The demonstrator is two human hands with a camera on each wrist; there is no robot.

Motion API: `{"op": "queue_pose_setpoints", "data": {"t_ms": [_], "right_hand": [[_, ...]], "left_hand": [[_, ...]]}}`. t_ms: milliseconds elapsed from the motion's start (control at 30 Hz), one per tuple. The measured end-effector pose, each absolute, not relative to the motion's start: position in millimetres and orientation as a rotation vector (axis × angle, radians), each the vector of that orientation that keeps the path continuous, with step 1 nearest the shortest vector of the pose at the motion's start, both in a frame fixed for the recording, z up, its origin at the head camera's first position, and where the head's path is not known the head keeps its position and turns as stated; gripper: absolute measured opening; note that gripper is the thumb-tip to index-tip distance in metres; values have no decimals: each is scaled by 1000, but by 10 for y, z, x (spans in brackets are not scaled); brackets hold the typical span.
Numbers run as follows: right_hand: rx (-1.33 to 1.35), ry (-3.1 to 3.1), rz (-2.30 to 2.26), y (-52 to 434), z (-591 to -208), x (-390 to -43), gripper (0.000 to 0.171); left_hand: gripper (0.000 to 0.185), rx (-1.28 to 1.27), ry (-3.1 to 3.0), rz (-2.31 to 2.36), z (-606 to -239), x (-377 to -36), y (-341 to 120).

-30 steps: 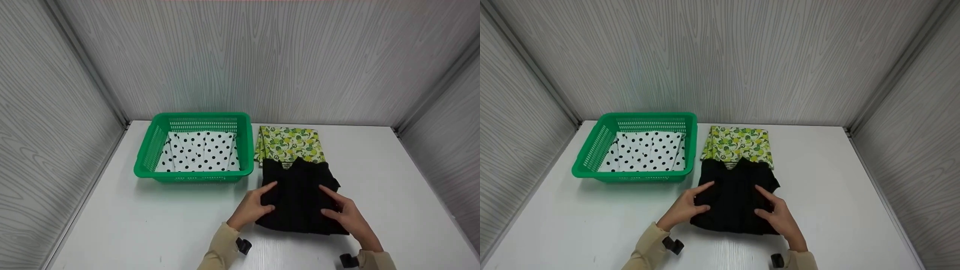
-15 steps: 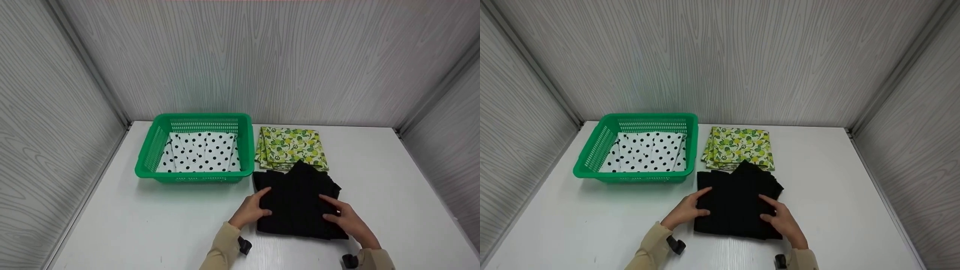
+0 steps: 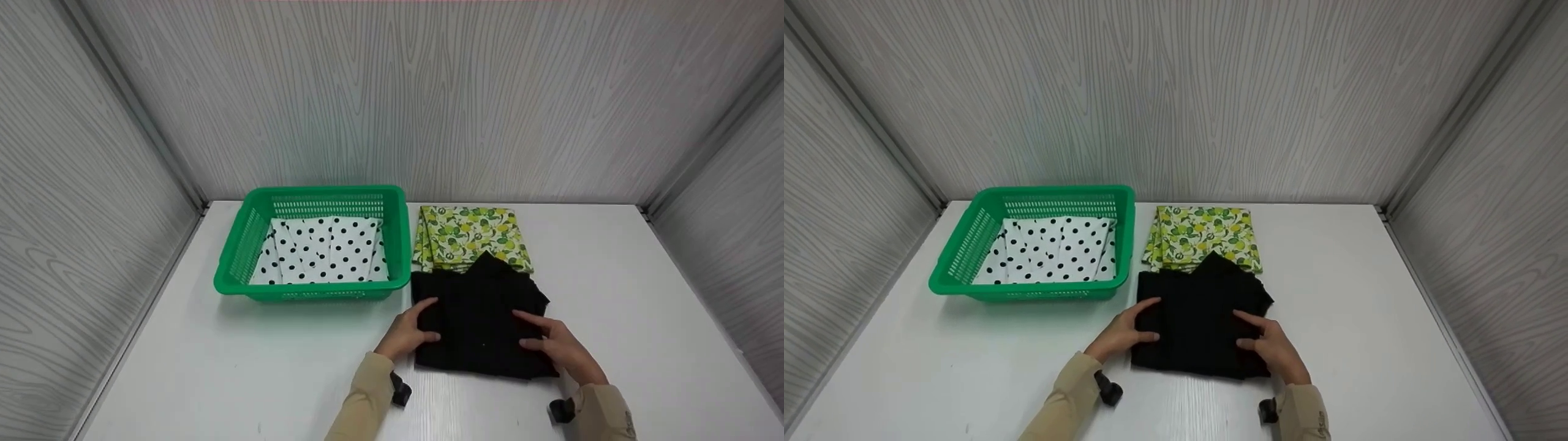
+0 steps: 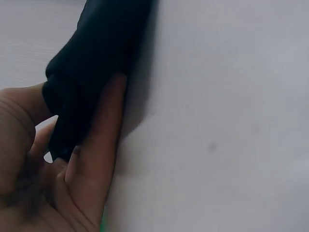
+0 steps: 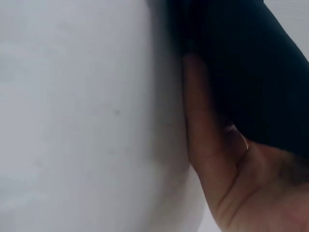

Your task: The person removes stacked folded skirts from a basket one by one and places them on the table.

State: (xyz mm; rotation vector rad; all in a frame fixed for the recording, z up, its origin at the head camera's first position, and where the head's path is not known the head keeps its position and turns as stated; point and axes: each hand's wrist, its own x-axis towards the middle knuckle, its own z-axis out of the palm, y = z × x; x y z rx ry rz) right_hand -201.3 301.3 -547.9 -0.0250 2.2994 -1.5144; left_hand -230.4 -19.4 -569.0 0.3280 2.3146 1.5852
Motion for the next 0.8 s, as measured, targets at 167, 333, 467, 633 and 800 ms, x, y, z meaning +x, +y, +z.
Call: {"op": "queue_pose_setpoints", "data": {"t_ms": [167,333,467,633,800], "right_hand": [[-18,2301,-1524,2985,-5491,-2044,63],[-15,2290,-1522,2991,-5505,-2038,64],[1,2305,-1529,2988,-5498,-2033,64],[-75,2379,-1491,2941,-5434,-2019,62],[-120,2768,-1169,2900,-5159,-2010,45]], "left_hand": [[72,297,2304,1603,-5693,-2301,-225],[72,273,2293,1625,-5716,-2279,-224],[72,272,2285,1641,-5708,-2273,-217],[69,327,2360,1549,-5605,-2265,-263],[54,468,2468,1283,-5259,-2240,-385]]}}
